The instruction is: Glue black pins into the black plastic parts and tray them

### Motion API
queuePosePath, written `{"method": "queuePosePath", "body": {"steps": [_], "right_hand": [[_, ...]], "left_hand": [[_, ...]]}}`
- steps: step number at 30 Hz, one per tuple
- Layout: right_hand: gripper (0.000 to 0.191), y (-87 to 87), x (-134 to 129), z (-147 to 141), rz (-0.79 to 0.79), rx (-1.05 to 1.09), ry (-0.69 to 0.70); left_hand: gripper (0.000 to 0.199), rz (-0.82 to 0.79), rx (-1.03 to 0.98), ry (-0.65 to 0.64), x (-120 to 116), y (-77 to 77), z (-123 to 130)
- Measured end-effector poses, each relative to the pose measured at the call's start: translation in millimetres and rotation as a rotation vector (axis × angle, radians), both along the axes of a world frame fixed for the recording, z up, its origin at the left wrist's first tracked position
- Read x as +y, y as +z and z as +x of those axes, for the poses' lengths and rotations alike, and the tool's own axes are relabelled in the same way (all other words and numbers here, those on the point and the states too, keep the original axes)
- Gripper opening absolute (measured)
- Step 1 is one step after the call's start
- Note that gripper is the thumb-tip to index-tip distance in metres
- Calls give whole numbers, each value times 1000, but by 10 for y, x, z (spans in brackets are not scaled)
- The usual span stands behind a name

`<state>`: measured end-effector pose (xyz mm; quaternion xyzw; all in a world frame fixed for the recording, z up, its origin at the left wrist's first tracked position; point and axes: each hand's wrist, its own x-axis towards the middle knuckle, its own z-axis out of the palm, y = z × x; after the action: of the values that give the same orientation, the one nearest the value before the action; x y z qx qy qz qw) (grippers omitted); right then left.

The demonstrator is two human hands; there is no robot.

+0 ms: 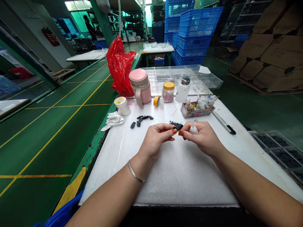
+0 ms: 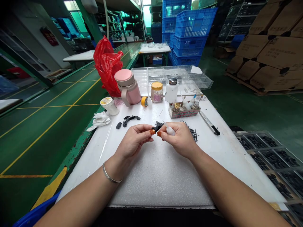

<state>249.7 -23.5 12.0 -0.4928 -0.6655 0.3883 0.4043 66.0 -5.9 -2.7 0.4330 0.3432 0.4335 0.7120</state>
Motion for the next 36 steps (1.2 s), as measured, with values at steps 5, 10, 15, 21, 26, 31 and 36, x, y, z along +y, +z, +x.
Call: {"method": "queuePosePath", "body": {"steps": [5,10,15,21,26,31,36], "right_hand": [[24,-7,2,-1,5,1,6],[28,-11,9,-4,9,11,17],[25,-20,-1,14,14,9,24],[22,-23,7,18,-10,28,33],[24,-38,32,35,-56,77,75],[24,-54,50,47,-56,85,78],[24,-37,21,26,-18,56,60]], "left_hand": [[29,-2,3,1,3,10,2],[28,-4,-3,-10,8,-3,7],[28,-6,-6,-9,2,0,-1],[26,7,-6,-9,4,12,-9],[25,30,-10,-13,11,2,-12],[29,-1,-16,-16,17,7,-16],[29,-30,-48,-33,19,15,-10]]}}
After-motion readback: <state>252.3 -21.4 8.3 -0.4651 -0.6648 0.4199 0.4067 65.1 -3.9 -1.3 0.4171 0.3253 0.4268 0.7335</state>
